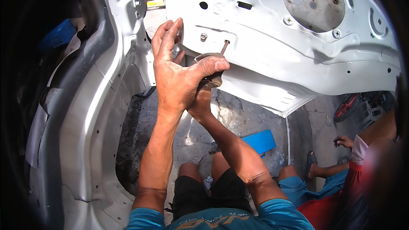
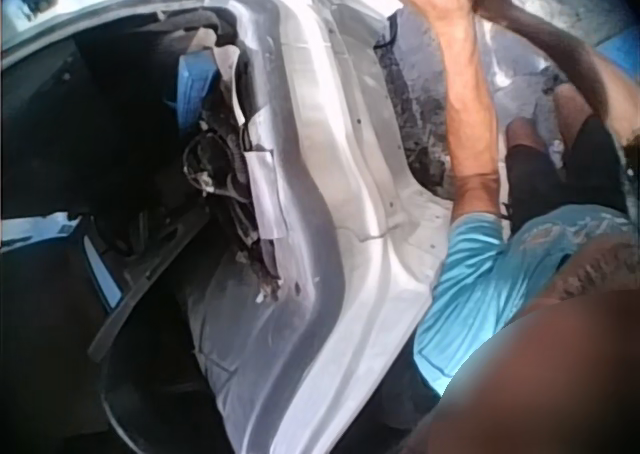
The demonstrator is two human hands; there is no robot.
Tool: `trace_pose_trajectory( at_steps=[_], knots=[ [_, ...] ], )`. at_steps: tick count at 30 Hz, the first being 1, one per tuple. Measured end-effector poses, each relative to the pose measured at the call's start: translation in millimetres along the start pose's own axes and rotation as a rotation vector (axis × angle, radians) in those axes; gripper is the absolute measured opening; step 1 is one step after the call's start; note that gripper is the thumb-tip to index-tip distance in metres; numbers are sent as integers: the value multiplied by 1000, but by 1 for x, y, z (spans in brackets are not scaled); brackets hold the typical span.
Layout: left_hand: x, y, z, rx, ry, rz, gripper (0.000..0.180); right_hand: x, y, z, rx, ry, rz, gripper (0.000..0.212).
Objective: The person uses locking pliers to grip and pull a metal tab on the inner panel of a white car door. They repeatedly reposition the pliers and apply force to adjust the tab's position.
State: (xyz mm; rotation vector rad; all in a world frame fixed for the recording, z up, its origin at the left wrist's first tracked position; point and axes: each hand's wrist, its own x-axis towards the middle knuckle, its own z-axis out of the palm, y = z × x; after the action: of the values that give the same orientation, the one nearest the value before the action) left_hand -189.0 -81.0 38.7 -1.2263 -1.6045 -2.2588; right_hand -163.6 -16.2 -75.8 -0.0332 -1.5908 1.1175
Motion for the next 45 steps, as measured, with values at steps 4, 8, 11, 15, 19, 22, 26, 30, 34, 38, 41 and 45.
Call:
trace_pose_trajectory(
  at_steps=[4, 8, 11, 15, 19, 22, 26, 30, 34, 38, 41, 45],
  knots=[
    [2, 6, -2, 24, -18, 22, 107, -9, 20, 14, 298, -77, 156, 54],
    [1, 5, 0, 41, -22, 13, 112, -9, 61, 19, 281, -178, 198, 55],
    [-1, 2, -2, 73, -12, 13, 110, -3, 50, 26, 344, -125, 197, 55],
    [-3, 7, -6, 159, 20, 55, 99, -2, 49, 22, 601, -191, 280, 50],
    [-8, 17, -7, -29, -132, -303, 61, 8, 13, 21, 1095, -142, 357, 47],
    [-6, 26, -3, 2, -163, -315, 44, 11, 48, 18, 1122, -212, 328, 47],
    [-5, 20, -11, 51, -154, -246, 49, 5, 49, 35, 597, -200, 259, 48],
    [-6, 24, -9, -57, -168, -213, 53, 5, 58, 35, 823, -205, 355, 46],
    [0, 20, -13, 86, -195, -155, 49, 7, 66, 45, 824, -263, 336, 43],
    [1, 14, -14, 107, -205, -112, 46, 11, 66, 47, 825, -325, 320, 39],
    [1, 12, -11, 186, -263, -99, 48, 14, 64, 41, 868, -337, 315, 37],
    [5, 0, -16, 226, -293, -53, 53, 24, 14, 27, 3, -309, 78, 35]
  ],
)
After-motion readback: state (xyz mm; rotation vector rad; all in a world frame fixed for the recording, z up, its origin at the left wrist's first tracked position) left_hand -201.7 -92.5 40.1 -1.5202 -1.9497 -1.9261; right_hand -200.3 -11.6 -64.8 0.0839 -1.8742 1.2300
